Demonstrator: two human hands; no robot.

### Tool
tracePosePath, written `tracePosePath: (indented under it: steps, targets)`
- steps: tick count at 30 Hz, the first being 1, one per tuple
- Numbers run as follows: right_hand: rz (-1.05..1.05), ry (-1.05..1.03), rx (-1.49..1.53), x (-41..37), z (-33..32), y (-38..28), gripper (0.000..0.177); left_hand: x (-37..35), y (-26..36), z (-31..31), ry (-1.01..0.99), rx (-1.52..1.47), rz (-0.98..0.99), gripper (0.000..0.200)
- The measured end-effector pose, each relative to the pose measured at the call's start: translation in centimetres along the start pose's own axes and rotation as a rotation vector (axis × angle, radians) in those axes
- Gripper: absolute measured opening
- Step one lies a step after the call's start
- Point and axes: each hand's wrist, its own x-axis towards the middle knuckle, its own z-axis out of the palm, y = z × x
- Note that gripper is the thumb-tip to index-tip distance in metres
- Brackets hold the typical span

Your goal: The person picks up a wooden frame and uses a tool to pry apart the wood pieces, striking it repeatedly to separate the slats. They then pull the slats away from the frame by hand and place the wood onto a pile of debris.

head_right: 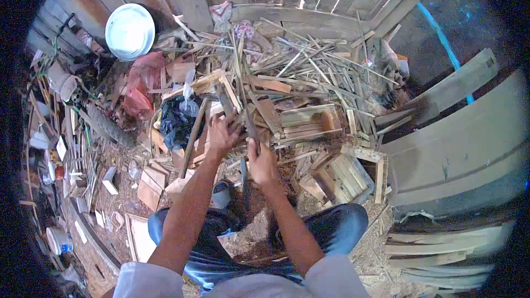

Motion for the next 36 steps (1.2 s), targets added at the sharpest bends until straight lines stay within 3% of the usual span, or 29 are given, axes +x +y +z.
tracePosePath:
  steps: [2, 4, 6, 9, 12, 13, 15, 18, 21, 23, 25, 27, 28, 30, 31, 32, 34, 36]
  targets:
    - [-0.072, 0.093, 0.086, -3.3, -1.6, -0.3, 0.042, 0.3, -0.7, 0.5, 0.039, 0.011, 0.028, 0.061]
    - [-0.169, 0.201, 0.194, -8.7, -1.1, 4.9, 0.042, 0.2, -0.9, 0.6, 0.027, -0.003, 0.017, 0.062]
    - [-0.132, 0.154, 0.197, -7.9, -1.5, 3.3, 0.036, -0.3, -0.9, 1.2, 0.138, 0.020, 0.079, 0.061]
    - [0.047, -0.037, 0.157, -3.0, 0.6, 1.8, 0.034, 0.1, -0.2, 0.1, 0.052, 0.055, 0.036, 0.059]
    - [-0.010, -0.031, 0.082, -1.5, -0.9, 0.5, 0.034, 0.7, -0.2, -0.1, -0.006, 0.003, 0.016, 0.059]
    - [0.068, -0.051, 0.112, -3.2, -2.5, -0.1, 0.036, 0.5, -0.2, -0.1, -0.035, -0.075, 0.001, 0.059]
    - [-0.108, 0.108, 0.186, -8.5, -3.0, 2.2, 0.039, 0.3, -0.1, -0.3, -0.043, -0.028, -0.003, 0.059]
    - [-0.107, 0.214, 0.265, -9.6, -2.4, 2.3, 0.039, -0.4, -0.5, 0.5, 0.084, 0.024, 0.111, 0.061]
    - [0.004, 0.024, 0.080, -0.5, -1.2, -0.3, 0.036, 0.1, -0.4, 0.3, -0.041, 0.015, 0.014, 0.064]
    - [0.029, -0.003, 0.021, 0.3, -1.2, -0.4, 0.036, 0.1, -0.3, 0.1, -0.055, 0.020, 0.016, 0.064]
    - [-0.092, 0.026, 0.056, -3.7, -1.4, 2.4, 0.036, 0.4, -0.6, 0.5, -0.019, -0.009, 0.000, 0.064]
    - [-0.334, 0.308, 0.163, -9.0, -1.5, 4.1, 0.036, -0.1, -0.9, 1.0, 0.032, 0.010, 0.029, 0.064]
    - [-0.350, 0.290, 0.164, -8.2, -1.1, 4.3, 0.036, 0.0, -0.8, 1.1, 0.076, 0.032, 0.065, 0.063]
    - [-0.223, 0.279, 0.190, -7.8, -0.6, 1.7, 0.037, -0.9, -0.6, 0.7, 0.101, -0.015, 0.067, 0.064]
    - [0.092, 0.043, 0.143, -5.5, -0.6, 0.2, 0.037, -0.8, -0.5, 0.5, 0.056, 0.017, 0.051, 0.064]
    - [0.091, 0.048, 0.139, -3.2, -1.4, -0.9, 0.037, -0.3, -0.1, 0.1, 0.019, 0.045, 0.034, 0.064]
    - [0.126, -0.132, 0.006, -0.9, -2.3, -2.0, 0.042, 0.0, -0.5, 0.5, -0.005, 0.035, 0.029, 0.063]
    - [0.002, -0.025, 0.057, -5.0, -3.0, 2.2, 0.043, 0.1, -1.4, 1.0, 0.013, -0.008, 0.050, 0.062]
